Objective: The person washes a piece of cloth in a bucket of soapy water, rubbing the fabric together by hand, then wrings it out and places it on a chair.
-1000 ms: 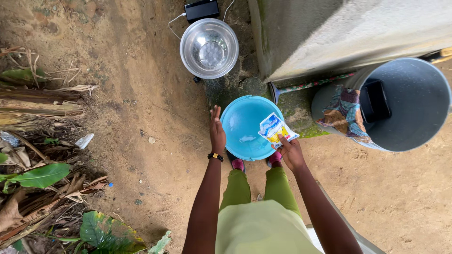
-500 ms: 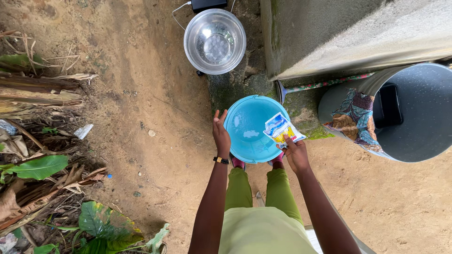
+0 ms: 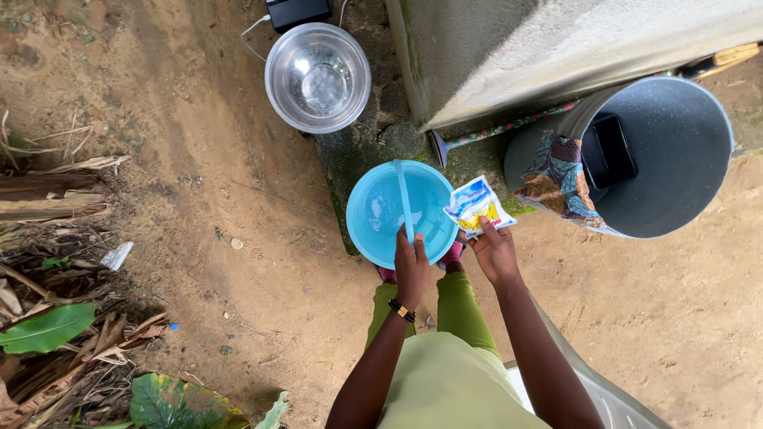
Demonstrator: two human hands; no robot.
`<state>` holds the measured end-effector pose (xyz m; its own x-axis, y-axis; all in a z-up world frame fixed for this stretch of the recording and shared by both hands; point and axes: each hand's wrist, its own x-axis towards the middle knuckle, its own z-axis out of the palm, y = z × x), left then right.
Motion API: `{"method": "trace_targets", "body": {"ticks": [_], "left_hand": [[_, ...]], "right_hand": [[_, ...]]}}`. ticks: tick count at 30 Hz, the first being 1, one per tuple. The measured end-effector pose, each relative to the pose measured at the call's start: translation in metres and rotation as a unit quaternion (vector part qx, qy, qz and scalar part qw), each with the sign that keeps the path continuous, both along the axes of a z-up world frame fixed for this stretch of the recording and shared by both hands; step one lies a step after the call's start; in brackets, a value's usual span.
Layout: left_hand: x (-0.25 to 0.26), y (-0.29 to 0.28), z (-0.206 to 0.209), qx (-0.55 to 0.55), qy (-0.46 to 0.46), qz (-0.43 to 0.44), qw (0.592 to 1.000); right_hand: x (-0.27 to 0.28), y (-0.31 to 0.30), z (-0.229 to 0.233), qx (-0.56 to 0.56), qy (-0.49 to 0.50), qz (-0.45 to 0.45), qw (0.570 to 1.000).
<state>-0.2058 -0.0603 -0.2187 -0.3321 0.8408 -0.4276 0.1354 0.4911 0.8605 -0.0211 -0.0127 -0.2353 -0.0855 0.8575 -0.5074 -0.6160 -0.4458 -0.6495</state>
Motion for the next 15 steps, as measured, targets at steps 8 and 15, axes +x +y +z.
{"method": "trace_targets", "body": {"ticks": [8, 15], "left_hand": [[0.037, -0.009, -0.037, 0.129, 0.111, -0.135, 0.976], [0.041, 0.006, -0.015, 0.168, 0.187, -0.149, 0.956]], "right_hand": [[0.019, 0.002, 0.015, 0.042, 0.194, -0.027, 0.98], [0.04, -0.005, 0.016, 0.022, 0.209, -0.023, 0.977]]}}
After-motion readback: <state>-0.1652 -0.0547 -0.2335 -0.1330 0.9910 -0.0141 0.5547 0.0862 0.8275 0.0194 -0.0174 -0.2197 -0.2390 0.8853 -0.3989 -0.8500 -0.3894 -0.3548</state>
